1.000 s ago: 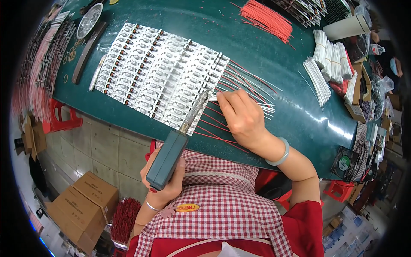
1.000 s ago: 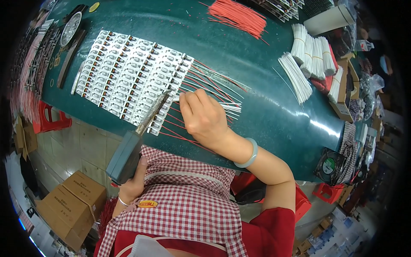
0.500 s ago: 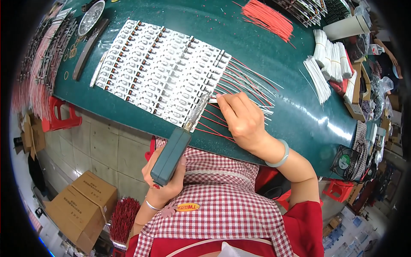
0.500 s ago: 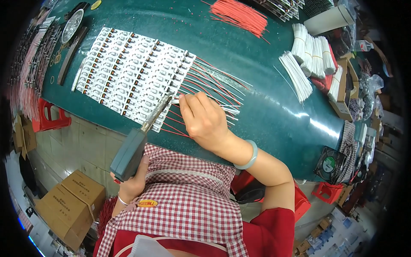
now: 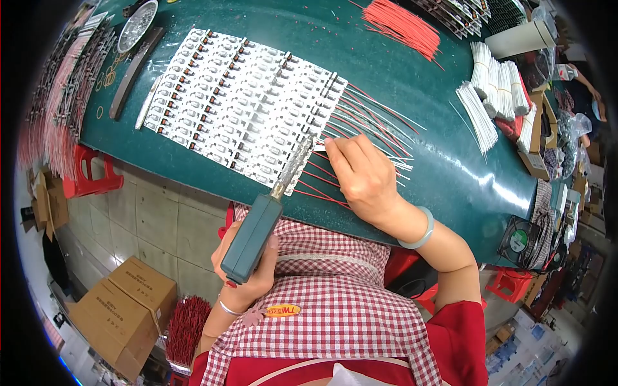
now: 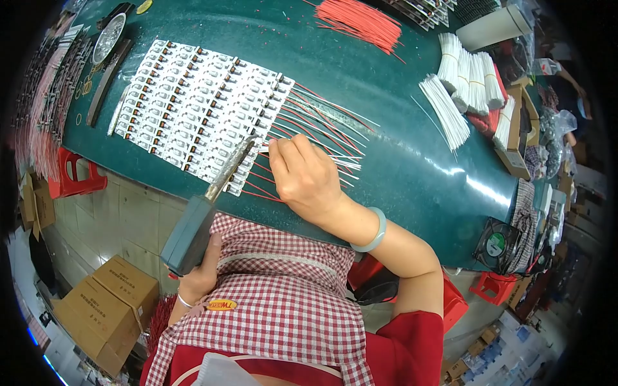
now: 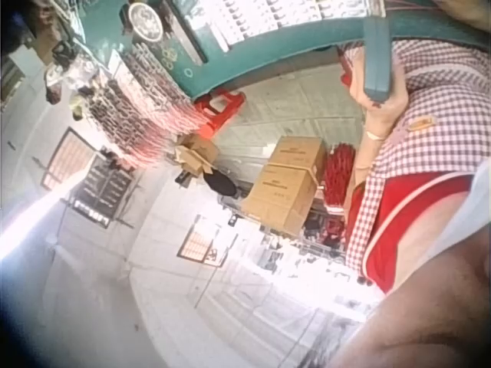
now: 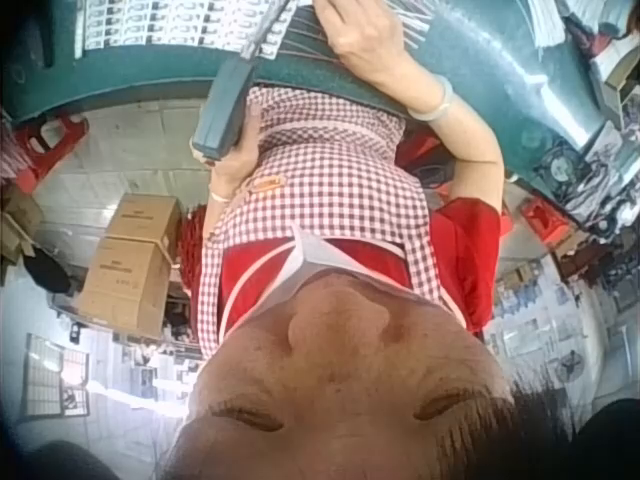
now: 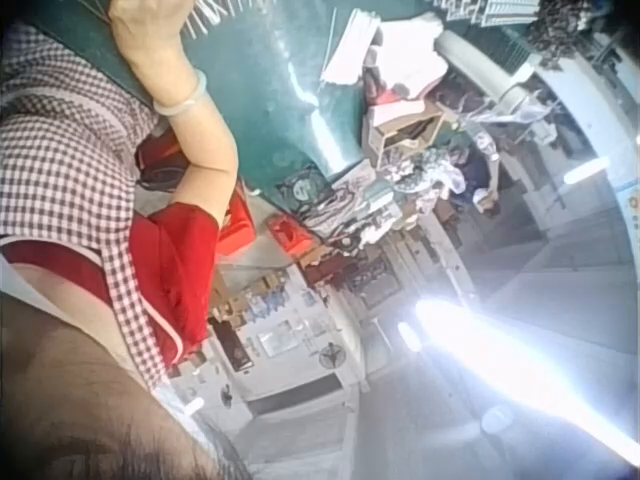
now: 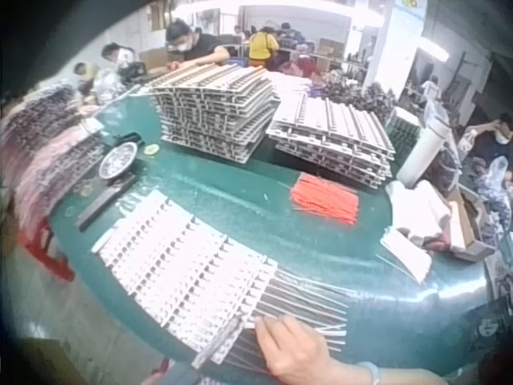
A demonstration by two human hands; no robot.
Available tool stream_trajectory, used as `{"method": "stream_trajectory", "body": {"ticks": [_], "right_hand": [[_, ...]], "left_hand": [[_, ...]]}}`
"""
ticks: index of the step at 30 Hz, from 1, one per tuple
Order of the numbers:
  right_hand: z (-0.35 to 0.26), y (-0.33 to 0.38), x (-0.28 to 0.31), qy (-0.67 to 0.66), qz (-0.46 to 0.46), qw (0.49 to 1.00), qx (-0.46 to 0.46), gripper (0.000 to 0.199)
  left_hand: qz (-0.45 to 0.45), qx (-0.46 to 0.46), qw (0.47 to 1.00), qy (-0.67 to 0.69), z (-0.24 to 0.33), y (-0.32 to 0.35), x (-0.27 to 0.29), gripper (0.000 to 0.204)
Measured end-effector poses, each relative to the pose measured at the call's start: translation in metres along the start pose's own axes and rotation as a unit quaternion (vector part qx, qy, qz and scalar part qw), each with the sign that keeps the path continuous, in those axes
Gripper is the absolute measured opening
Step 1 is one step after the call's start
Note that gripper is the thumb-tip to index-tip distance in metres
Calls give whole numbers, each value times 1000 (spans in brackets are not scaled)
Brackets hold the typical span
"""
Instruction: The person solders individual red wires onto a large panel of circuit strips using a soldering iron.
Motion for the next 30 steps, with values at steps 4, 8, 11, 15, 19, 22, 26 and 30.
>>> {"method": "stream_trajectory", "body": {"ticks": [4, 8, 11, 15, 19, 22, 26, 30], "right_hand": [[0, 1, -1, -1, 4, 1000, -3, 34], [-2, 1, 6, -13, 17, 1000, 1, 35], [-6, 3, 9, -26, 33, 999, -1, 35], [-9, 5, 6, -36, 10, 999, -3, 35], [-10, 6, 4, -33, 12, 999, 1, 36], [-11, 6, 3, -29, 14, 999, 2, 37], [-11, 6, 3, -26, 8, 1000, 3, 37], [-12, 5, 4, -25, 4, 1000, 0, 36]], "left_hand": [[17, 29, 999, 26, -3, 6, 2, 23], [3, -6, 1000, -4, 7, 0, 4, 25], [0, 0, 1000, -11, 7, 2, 4, 25], [-3, -2, 1000, -13, 4, 6, 5, 26], [-6, -4, 1000, -11, 5, 2, 3, 22], [-7, -22, 1000, -19, 9, -2, 0, 19], [-6, -37, 999, -21, 10, -3, 1, 19], [-3, -30, 999, -26, 1, 7, 4, 20]]}}
Point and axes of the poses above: each hand's wrist, its own y-axis away from the middle knuckle, its own x-axis out of the back of the hand, z = x × y, the point moved 3 cm from there along -y, towards the middle knuckle, and after that the axes turned 15 degrees about y, right-handed, at the moved point
